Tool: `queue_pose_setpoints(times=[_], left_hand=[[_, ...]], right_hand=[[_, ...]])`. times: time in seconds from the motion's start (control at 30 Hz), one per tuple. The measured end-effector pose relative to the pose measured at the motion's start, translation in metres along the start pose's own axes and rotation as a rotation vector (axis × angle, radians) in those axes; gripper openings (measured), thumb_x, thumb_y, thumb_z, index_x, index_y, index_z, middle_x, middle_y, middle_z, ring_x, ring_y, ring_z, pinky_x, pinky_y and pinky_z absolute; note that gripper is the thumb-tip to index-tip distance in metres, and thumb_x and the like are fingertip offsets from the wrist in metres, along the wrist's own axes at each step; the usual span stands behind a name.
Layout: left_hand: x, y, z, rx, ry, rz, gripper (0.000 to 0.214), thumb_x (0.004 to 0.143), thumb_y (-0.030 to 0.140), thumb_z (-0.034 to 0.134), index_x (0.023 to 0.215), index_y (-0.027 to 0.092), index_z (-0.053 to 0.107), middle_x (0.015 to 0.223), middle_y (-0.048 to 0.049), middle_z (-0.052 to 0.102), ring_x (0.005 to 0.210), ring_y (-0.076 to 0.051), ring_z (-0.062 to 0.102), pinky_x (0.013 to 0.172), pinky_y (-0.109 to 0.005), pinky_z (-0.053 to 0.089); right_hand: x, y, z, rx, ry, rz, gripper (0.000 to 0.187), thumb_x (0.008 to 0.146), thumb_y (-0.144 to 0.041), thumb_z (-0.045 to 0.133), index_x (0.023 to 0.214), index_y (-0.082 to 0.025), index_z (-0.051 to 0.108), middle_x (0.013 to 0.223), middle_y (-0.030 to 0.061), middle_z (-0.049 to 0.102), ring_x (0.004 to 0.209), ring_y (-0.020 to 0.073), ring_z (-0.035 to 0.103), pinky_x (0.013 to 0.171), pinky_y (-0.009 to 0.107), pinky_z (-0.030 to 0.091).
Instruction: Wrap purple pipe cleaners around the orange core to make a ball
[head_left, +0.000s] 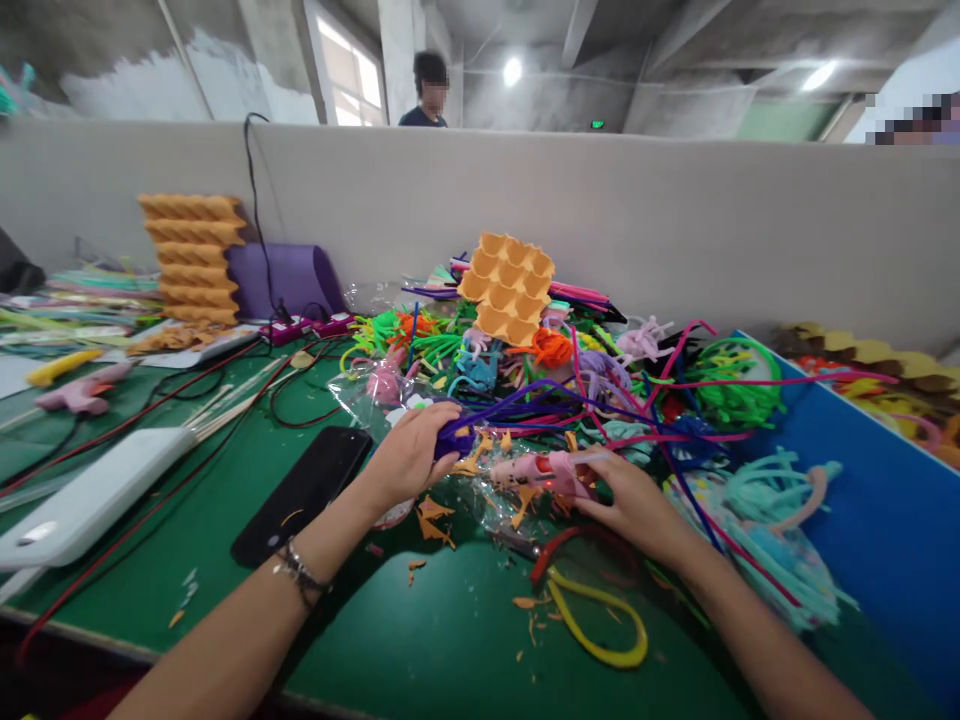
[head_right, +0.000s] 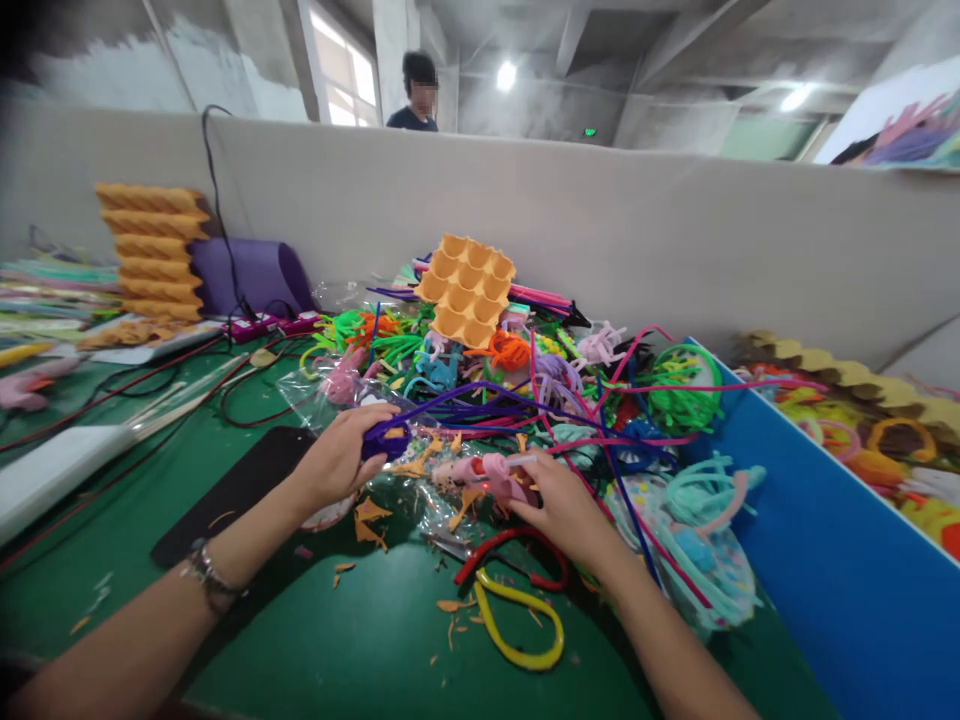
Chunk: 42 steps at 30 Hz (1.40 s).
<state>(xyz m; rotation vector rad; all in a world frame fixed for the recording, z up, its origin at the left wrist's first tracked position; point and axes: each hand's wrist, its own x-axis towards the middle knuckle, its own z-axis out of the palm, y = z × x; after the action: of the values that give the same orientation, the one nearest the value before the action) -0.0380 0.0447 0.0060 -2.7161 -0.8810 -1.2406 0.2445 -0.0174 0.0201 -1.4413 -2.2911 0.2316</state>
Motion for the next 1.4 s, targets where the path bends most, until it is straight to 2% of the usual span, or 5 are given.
queue_pose_setpoints(times=[0.3,0.67,0.87,1.03,1.4], left_hand=[[-0.002,0.010,0.001,0.001,-0.009,0.006,0.029,0.083,0.030,0.043,0.107,0.015,0.045,0.108,-0.0149,0.061,0.103,-0.025,0.059,0.082,-0.043,0.048],[-0.001,0.024,0.006,0.024,0.003,0.040,0.030,0.088,0.032,0.035,0.108,0.011,0.042,0.104,-0.0176,0.062,0.098,-0.025,0.060,0.078,-0.040,0.050],[0.004,0.024,0.000,0.145,-0.013,0.021,0.030,0.088,0.026,0.036,0.111,0.009,0.043,0.104,-0.0176,0.061,0.098,-0.026,0.060,0.077,-0.039,0.049],[0.011,0.029,-0.007,0.402,0.011,0.107,0.030,0.092,0.024,0.031,0.112,0.007,0.046,0.098,-0.0150,0.063,0.090,-0.022,0.061,0.071,-0.032,0.049],[0.033,0.054,-0.019,0.484,0.138,0.269,0.041,0.095,0.039,0.025,0.110,0.007,0.047,0.095,-0.0121,0.065,0.082,-0.019,0.062,0.071,-0.029,0.046]], right_hand=[[-0.003,0.003,0.004,0.068,-0.036,-0.019,0.019,0.081,-0.025,0.051,0.098,-0.019,0.057,0.102,0.0105,0.062,0.097,0.0224,0.059,0.085,0.039,0.046],[-0.008,0.007,0.002,0.044,-0.116,0.051,0.061,0.069,-0.029,0.061,0.126,-0.021,0.040,0.128,0.0149,0.044,0.125,0.0309,0.039,0.100,0.050,0.034],[-0.019,0.021,-0.042,-0.162,-0.015,-0.125,0.071,0.076,-0.042,0.058,0.138,-0.029,0.026,0.132,0.0114,0.045,0.118,0.0293,0.048,0.085,0.039,0.050],[0.000,-0.013,-0.080,-0.307,0.283,-0.287,0.060,0.082,-0.052,0.045,0.135,-0.026,0.032,0.122,0.0116,0.052,0.108,0.0306,0.053,0.081,0.038,0.050],[0.035,-0.084,-0.047,-0.256,0.336,-0.468,0.020,0.091,-0.026,0.041,0.109,-0.020,0.047,0.098,0.0062,0.064,0.091,0.0194,0.059,0.093,0.043,0.033]])
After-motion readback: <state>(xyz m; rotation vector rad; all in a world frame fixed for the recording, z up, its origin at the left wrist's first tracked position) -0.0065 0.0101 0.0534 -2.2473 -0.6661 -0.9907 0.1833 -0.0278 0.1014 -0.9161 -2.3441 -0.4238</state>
